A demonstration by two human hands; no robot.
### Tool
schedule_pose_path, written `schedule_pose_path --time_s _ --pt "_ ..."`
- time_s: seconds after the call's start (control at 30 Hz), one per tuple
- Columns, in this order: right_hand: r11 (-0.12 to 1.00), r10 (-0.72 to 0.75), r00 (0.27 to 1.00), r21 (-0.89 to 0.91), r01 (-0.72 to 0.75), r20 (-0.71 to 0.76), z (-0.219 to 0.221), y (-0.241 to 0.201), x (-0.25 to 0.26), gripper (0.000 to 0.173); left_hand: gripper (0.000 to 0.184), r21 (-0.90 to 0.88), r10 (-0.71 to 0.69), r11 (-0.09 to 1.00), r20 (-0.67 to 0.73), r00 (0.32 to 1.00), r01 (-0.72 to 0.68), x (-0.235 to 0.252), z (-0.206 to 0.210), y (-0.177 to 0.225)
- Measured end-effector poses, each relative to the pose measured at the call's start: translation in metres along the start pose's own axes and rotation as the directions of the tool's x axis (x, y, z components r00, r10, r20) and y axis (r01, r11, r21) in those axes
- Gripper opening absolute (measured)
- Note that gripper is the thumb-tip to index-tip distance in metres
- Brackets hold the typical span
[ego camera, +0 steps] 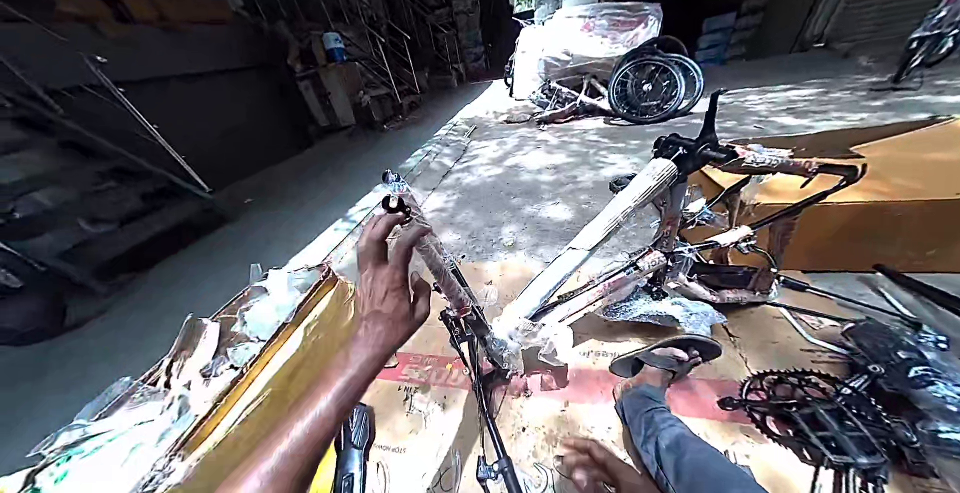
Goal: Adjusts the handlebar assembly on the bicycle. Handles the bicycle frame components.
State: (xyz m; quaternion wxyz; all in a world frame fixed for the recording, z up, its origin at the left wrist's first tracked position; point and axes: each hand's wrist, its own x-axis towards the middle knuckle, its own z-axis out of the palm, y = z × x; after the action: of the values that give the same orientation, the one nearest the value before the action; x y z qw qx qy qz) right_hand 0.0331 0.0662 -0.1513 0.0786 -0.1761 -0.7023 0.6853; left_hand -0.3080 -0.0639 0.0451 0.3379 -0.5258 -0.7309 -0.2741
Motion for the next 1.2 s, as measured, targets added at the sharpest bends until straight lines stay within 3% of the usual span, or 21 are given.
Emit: schedule_pose_path --time_s 0.03,0.07,0.1,0.17,0.2,0.27,0.33,0.37,0.47,0.57,0.77,0.87,1.03,1.1,1.2 --pt "0.996 0.019 0.989 0.084 -0.006 -0.15 -0.027 -0.02 0.034 0.044 0.067 -0.148 -0.206 0.97 -0.083 0.975 0.192 -0.016 0.006 0.007" --pt "0.986 0.053 0.951 0.167 -0.002 -0.304 -0.051 -0.037 0.068 0.04 0.085 -0.305 -0.43 0.868 -0.063 0.901 0.393 -0.027 0.015 0.011" --pt "0.977 0.082 0.9 0.213 0.013 -0.429 -0.073 -0.051 0.1 0.039 0.106 -0.454 -0.614 0.696 0.026 0.789 0.556 -0.031 0.028 0.012" --pt "0.965 0.088 0.839 0.256 0.063 -0.537 -0.107 -0.069 0.159 0.045 0.131 -0.645 -0.764 0.33 0.247 0.596 0.69 -0.024 0.053 0.003" --pt "0.948 0.104 0.822 0.305 0.088 -0.56 -0.116 -0.075 0.185 0.051 0.134 -0.708 -0.76 0.217 0.309 0.572 0.672 -0.014 0.064 -0.005" --pt "0.904 0.134 0.806 0.404 0.139 -0.577 -0.124 -0.077 0.231 0.064 0.118 -0.807 -0.715 0.084 0.36 0.599 0.585 0.008 0.079 -0.016" --pt "0.872 0.122 0.831 0.459 0.172 -0.543 -0.119 -0.072 0.263 0.077 0.08 -0.872 -0.666 -0.063 0.399 0.63 0.486 0.03 0.082 -0.009" --pt "0.859 0.12 0.844 0.481 0.175 -0.522 -0.117 -0.068 0.275 0.08 0.07 -0.88 -0.67 -0.123 0.415 0.616 0.459 0.036 0.084 -0.003" --pt "0.828 0.125 0.831 0.519 0.214 -0.542 -0.111 -0.063 0.296 0.073 0.055 -0.877 -0.706 -0.17 0.427 0.565 0.45 0.044 0.078 0.004" --pt "0.834 0.137 0.832 0.516 0.196 -0.537 -0.105 -0.069 0.286 0.075 0.05 -0.858 -0.709 -0.161 0.445 0.547 0.488 0.049 0.058 0.013" --pt "0.817 0.078 0.857 0.526 0.239 -0.51 -0.1 -0.088 0.229 0.068 0.063 -0.824 -0.553 -0.146 0.527 0.646 0.547 0.039 0.005 0.025" --pt "0.808 0.086 0.888 0.553 0.204 -0.452 -0.091 -0.075 0.2 0.065 0.06 -0.81 -0.551 -0.113 0.533 0.643 0.575 0.01 -0.008 0.028" --pt "0.725 0.04 0.897 0.631 0.277 -0.44 -0.082 -0.067 0.178 0.063 0.048 -0.853 -0.622 0.041 0.385 0.682 0.52 -0.012 -0.018 0.061" --pt "0.709 0.049 0.889 0.643 0.29 -0.456 -0.075 -0.067 0.174 0.063 0.047 -0.86 -0.614 0.1 0.343 0.711 0.501 -0.016 -0.021 0.056" --pt "0.737 0.097 0.871 0.623 0.262 -0.482 -0.058 -0.063 0.182 0.064 0.046 -0.826 -0.674 0.187 0.286 0.681 0.532 -0.02 -0.019 0.031"
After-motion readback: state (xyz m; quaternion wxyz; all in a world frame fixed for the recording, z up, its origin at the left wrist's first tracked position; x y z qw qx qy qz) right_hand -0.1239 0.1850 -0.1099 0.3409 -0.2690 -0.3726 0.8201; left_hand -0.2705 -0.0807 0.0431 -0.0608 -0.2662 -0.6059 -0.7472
